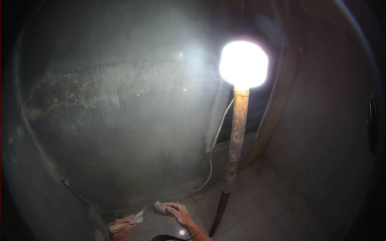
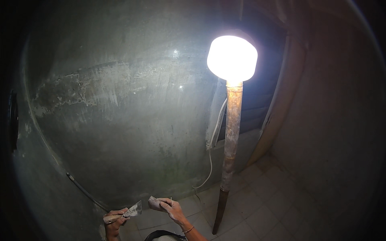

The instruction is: Sand and smooth a patched wall surface using a putty knife and sandpaper block.

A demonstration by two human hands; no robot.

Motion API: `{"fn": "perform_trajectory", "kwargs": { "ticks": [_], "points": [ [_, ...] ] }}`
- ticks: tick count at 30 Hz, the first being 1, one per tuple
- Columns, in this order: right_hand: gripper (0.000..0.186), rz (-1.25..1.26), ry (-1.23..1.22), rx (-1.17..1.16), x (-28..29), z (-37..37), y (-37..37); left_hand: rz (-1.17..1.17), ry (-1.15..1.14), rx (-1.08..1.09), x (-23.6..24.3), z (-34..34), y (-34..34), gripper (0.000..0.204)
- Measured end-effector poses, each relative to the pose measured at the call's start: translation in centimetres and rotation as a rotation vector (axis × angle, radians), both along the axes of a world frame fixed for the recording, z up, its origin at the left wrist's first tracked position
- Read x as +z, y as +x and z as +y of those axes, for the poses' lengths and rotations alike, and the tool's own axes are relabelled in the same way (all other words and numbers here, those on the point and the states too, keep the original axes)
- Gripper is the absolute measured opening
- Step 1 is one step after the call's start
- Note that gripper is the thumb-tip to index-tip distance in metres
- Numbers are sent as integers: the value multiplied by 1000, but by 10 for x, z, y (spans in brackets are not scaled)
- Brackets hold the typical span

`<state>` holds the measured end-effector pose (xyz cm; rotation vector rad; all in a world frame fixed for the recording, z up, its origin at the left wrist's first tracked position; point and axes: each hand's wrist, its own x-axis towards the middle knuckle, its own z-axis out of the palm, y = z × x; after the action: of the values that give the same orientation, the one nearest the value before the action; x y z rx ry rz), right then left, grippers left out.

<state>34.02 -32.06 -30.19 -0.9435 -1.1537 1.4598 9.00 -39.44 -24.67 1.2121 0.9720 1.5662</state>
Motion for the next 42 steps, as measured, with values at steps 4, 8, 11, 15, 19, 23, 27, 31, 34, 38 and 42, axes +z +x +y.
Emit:
{"fn": "perform_trajectory", "kwargs": {
  "ticks": [4, 8, 11, 15, 19, 23, 27, 31, 34, 38, 42],
  "points": [
    [26, -43, 53, 40, 15, -1, -10, -61, -21, -13, -1, 4, -1, 24],
    [27, -28, 25, 78, 22, -2, -13, -35, 22, 0, 6, 1, 1, 23],
    [28, -38, 11, 60, 9, 1, -11, -59, 19, 2, -4, 2, -2, 23],
    [28, 11, -13, 67, 7, 1, -11, -40, 39, 30, -8, 0, -7, 25],
    [28, -22, -6, 85, 11, 1, -15, -66, 16, 78, -11, -4, -10, 26],
    [29, -93, 16, 104, 18, 0, -18, -24, 51, 96, -10, -8, -10, 24],
    [29, -50, -4, 129, 16, 0, -22, -50, 24, 124, -12, -11, -9, 23],
    [28, 2, -32, 164, 16, 1, -27, -52, 35, 118, -22, -14, -15, 26],
    [27, 64, -28, 172, 19, 2, -27, -139, 45, 171, -9, -15, -6, 23],
    [26, 83, 32, 89, 31, 7, -31, -201, 116, 241, -6, -10, -10, 20],
    [29, 139, 109, 1, 36, 11, -31, -226, 179, 291, -2, -11, -10, 22]
  ]
}}
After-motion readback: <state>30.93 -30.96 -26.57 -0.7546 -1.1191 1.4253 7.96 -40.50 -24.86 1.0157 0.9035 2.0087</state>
